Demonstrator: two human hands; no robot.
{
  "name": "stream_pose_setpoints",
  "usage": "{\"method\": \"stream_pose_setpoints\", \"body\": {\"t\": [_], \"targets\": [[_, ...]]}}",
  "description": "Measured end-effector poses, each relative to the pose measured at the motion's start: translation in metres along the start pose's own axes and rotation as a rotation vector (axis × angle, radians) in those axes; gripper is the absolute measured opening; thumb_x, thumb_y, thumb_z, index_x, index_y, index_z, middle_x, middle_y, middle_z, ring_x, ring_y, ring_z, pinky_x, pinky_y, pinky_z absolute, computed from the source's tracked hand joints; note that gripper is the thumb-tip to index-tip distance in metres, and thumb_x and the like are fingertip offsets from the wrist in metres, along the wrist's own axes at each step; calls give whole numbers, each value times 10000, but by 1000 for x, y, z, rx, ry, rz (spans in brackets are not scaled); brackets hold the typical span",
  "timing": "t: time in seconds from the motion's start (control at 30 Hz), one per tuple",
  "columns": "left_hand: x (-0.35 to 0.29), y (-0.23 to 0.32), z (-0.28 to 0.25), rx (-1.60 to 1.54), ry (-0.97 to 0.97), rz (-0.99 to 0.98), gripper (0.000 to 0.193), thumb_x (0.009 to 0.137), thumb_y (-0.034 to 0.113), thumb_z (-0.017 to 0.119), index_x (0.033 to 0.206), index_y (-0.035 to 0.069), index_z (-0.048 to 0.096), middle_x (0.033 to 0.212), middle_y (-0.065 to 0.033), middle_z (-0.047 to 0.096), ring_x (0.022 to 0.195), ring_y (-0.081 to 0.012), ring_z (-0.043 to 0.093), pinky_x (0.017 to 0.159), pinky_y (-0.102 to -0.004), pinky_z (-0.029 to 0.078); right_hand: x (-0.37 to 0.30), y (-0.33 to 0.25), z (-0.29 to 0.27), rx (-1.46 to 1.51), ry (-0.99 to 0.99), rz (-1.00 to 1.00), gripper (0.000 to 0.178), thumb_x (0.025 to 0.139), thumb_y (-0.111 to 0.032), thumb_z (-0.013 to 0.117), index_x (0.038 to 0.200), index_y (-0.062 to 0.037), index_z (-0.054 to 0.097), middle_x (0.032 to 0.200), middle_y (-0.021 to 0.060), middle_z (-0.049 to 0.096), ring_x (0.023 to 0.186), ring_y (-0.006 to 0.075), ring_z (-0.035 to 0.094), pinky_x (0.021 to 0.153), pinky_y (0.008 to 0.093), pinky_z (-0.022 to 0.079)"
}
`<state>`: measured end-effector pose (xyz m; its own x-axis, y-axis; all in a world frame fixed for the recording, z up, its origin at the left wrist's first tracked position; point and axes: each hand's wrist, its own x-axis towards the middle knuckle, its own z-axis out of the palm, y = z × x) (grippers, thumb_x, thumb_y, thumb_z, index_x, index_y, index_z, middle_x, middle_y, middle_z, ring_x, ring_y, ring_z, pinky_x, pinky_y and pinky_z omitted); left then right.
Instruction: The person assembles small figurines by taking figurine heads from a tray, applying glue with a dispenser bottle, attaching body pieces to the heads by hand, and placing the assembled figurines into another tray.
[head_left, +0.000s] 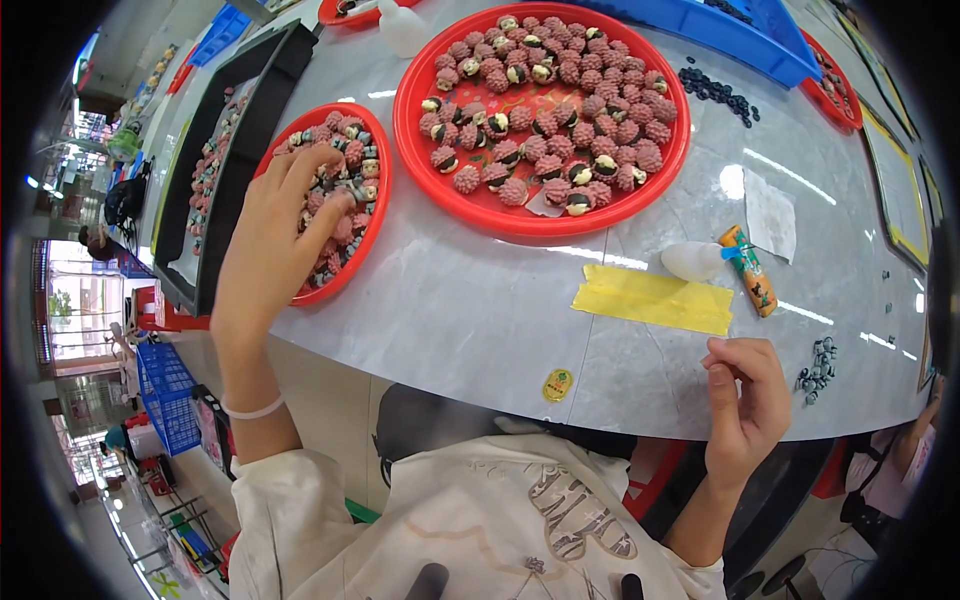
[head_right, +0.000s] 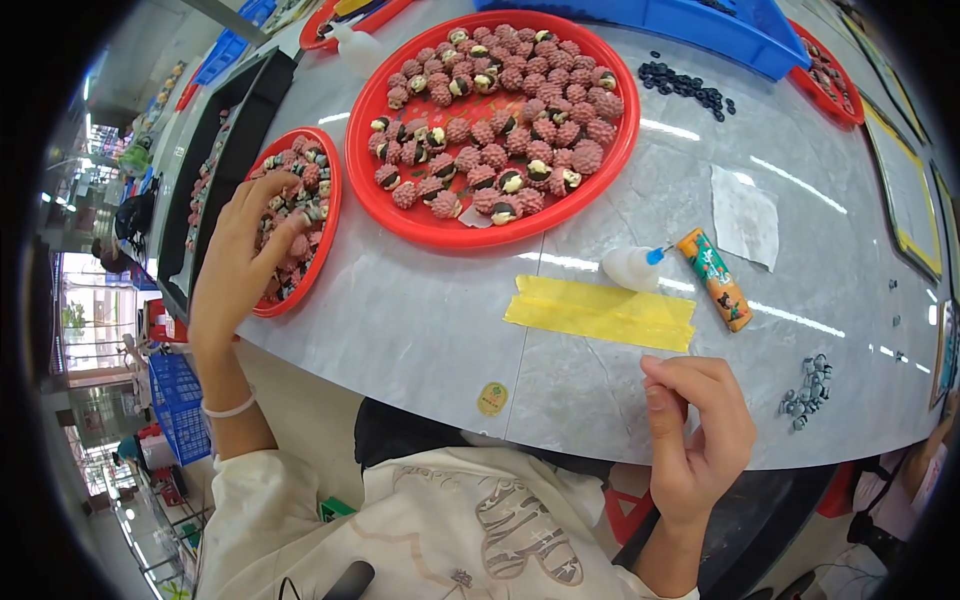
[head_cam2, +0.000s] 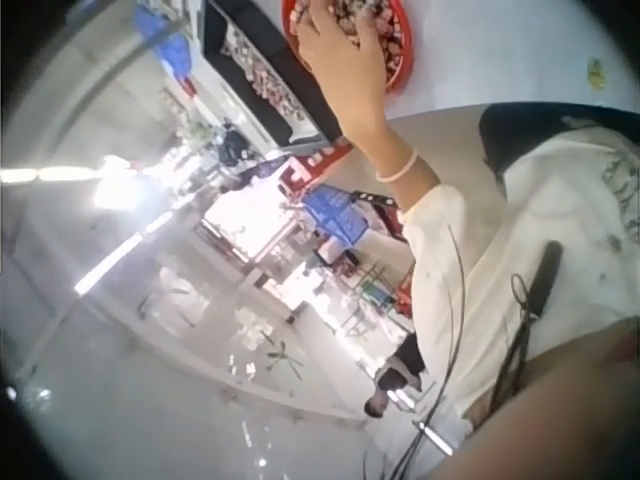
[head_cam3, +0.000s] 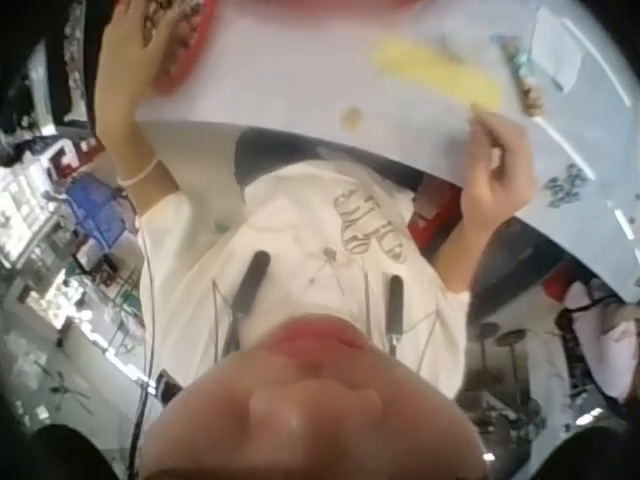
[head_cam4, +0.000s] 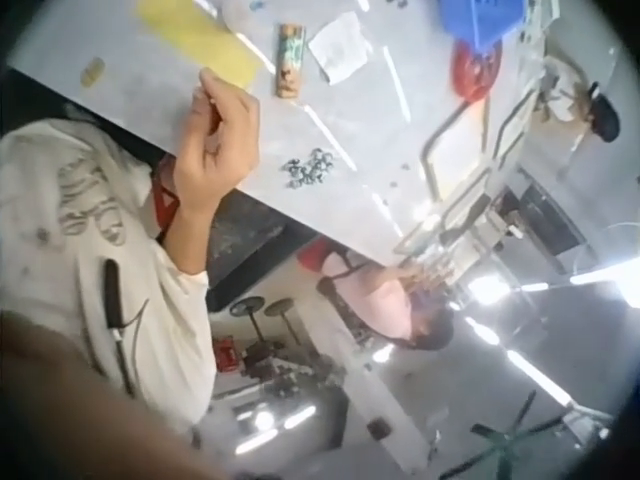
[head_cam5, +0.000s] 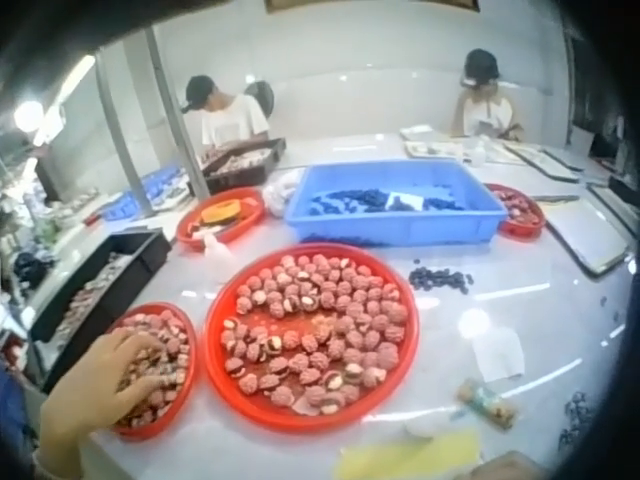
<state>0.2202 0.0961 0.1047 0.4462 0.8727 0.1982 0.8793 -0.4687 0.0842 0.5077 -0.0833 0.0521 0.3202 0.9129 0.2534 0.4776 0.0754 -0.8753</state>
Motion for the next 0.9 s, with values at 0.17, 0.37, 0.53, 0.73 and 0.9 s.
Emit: {"method": "stream_pose_setpoints", "body": {"t": [0.17, 0.37, 0.53, 0.73, 0.9], "targets": [[24, 18, -25, 138, -211, -147, 266, 762, 194, 505, 990, 57, 500, 957, -122, 504, 854, -297, 506, 735, -363, 399, 3, 2, 2, 16, 50, -32, 110, 738, 19, 509, 839, 38, 548, 755, 88, 507, 672, 129, 484, 574, 195, 359], [115, 127, 30, -483, 5, 771, 188, 775, 131, 481, 935, 39, 516, 907, -113, 528, 832, -252, 510, 741, -311, 397, 3, -2, 0, 12, 29, -22, 109, 725, 45, 500, 821, 43, 551, 727, 86, 514, 642, 128, 490, 559, 198, 359], [145, 140, 77, -483, -343, 496, 187, 731, 152, 557, 856, 21, 511, 841, -92, 559, 782, -212, 533, 698, -291, 421, -1, -3, -12, -12, 8, -8, 106, 716, 53, 500, 808, 45, 553, 697, 79, 511, 622, 125, 487, 541, 195, 347], [140, 107, 74, -484, -269, 605, 172, 714, 113, 577, 839, 13, 515, 827, -75, 555, 770, -154, 543, 676, -264, 432, -2, 9, -26, -21, 136, 37, 110, 675, 73, 524, 768, 43, 574, 657, 87, 533, 578, 127, 486, 527, 196, 352], [98, 102, 40, -895, -312, 402, 168, 740, 117, 562, 868, 19, 516, 875, -40, 543, 783, -107, 538, 707, -237, 435, 21, 11, -20, 52, 254, -48, 169, 674, 56, 534, 842, 48, 545, 737, 90, 539, 667, 127, 477, 619, 212, 372]]}}
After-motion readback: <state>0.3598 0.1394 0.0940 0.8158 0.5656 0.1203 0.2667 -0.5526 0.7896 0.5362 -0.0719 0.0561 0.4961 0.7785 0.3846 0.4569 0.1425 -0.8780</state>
